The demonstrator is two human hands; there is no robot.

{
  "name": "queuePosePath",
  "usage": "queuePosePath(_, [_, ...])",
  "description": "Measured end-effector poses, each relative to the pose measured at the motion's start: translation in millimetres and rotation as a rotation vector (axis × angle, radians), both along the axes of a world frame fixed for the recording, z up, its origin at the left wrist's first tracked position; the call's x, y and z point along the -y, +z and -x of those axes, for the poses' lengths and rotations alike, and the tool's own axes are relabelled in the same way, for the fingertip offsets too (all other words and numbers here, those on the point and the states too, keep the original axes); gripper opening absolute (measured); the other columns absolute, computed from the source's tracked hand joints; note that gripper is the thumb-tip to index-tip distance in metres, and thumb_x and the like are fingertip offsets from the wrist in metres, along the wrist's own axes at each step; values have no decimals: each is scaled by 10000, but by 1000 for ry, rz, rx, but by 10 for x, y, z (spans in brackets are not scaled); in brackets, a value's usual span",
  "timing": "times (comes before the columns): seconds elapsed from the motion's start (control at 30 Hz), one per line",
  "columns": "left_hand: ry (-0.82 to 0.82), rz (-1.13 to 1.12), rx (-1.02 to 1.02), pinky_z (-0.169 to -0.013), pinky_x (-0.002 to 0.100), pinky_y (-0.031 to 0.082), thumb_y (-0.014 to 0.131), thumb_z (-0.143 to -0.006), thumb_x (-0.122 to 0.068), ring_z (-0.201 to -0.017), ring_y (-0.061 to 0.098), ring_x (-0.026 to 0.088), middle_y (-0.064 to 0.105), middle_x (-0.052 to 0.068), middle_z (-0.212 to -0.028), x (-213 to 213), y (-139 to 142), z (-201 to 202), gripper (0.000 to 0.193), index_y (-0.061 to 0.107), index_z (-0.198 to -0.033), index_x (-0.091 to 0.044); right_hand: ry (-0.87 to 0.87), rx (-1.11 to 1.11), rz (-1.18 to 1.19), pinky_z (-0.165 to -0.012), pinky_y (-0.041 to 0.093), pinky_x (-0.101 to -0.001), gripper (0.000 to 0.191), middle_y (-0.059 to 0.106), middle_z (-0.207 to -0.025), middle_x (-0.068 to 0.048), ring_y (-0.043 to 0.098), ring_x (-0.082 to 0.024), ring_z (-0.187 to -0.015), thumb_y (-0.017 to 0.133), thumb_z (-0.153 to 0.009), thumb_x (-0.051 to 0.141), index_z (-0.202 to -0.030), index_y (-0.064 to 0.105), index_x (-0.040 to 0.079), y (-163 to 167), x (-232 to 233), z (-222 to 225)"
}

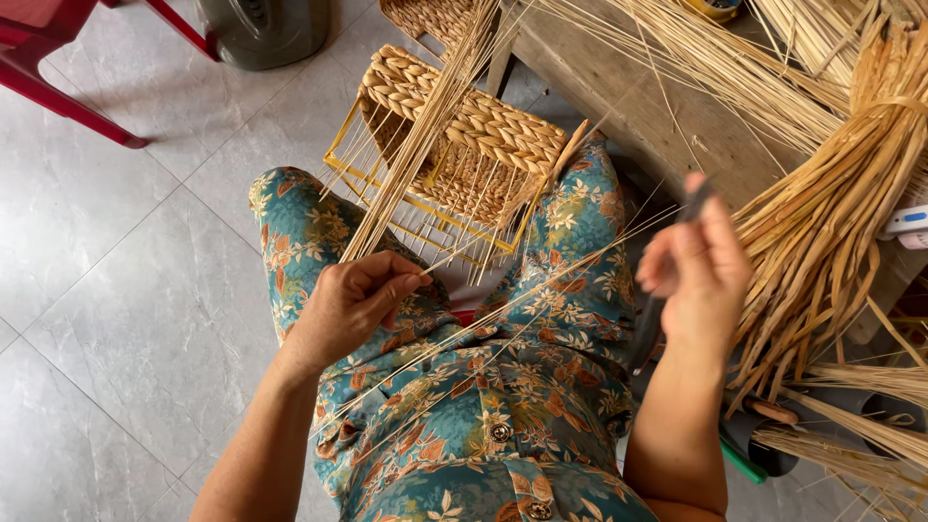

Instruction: The person weaves a basket by hand, interlacing thin dried plant strips through a yellow metal frame. They use a small metal tool to press and tighten the weave as they work.

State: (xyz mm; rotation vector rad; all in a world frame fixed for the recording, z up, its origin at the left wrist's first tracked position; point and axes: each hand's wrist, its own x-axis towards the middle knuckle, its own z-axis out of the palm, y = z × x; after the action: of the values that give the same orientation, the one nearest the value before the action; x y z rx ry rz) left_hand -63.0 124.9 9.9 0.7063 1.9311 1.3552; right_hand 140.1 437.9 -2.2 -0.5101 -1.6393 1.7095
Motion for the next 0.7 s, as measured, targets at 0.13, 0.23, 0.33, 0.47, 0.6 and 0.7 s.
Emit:
queuePosePath(0.13, [3,40,-100,-450,255,444,642,-993,-224,-489,556,42,616,3,-553,-81,153,-53,201,765,-993,-65,365,216,-17,-511,530,-213,701,685,-781,-77,638,-89,-585,564,-1033,58,-1658,261,151,153,447,75])
queuePosePath(0.23, [-15,82,-81,-448,248,471,648,-974,-226,-493,604,29,647,-19,-573,-102,290,-108,187,749,-996,-72,589,288,95,-500,526,-204,734,700,-762,-77,634,-78,-561,587,-1009,64,-1644,236,180,164,707,252])
queuePosePath(0.33, [-25,138,-101,-432,265,448,665,-960,-224,-459,565,60,613,9,-533,-96,389,-155,175,763,-994,-83,622,352,45,-488,501,-192,664,696,-750,-60,621,-60,-557,581,-1022,72,-1617,312,193,125,785,361])
queuePosePath(0.47, [-41,85,-88,-436,253,460,661,-968,-227,-468,576,55,627,6,-550,-72,373,-166,180,764,-994,-82,514,304,-180,-494,536,-201,534,713,-804,-58,621,-52,-588,580,-1042,61,-1548,459,182,-47,763,426])
queuePosePath(0.6, [-37,70,-61,-439,253,470,653,-975,-234,-479,604,56,653,13,-559,-1,198,-83,193,767,-998,-80,236,139,-209,-546,494,-210,461,695,-833,-76,569,-64,-617,570,-1115,47,-1560,532,163,-136,490,391])
queuePosePath(0.7, [36,-84,163,-440,258,473,611,-994,-229,-484,605,70,683,20,-610,147,87,63,211,732,-1088,-84,-33,68,-13,-481,449,-223,521,697,-850,-83,555,-85,-566,592,-1084,51,-1588,480,124,-25,127,222])
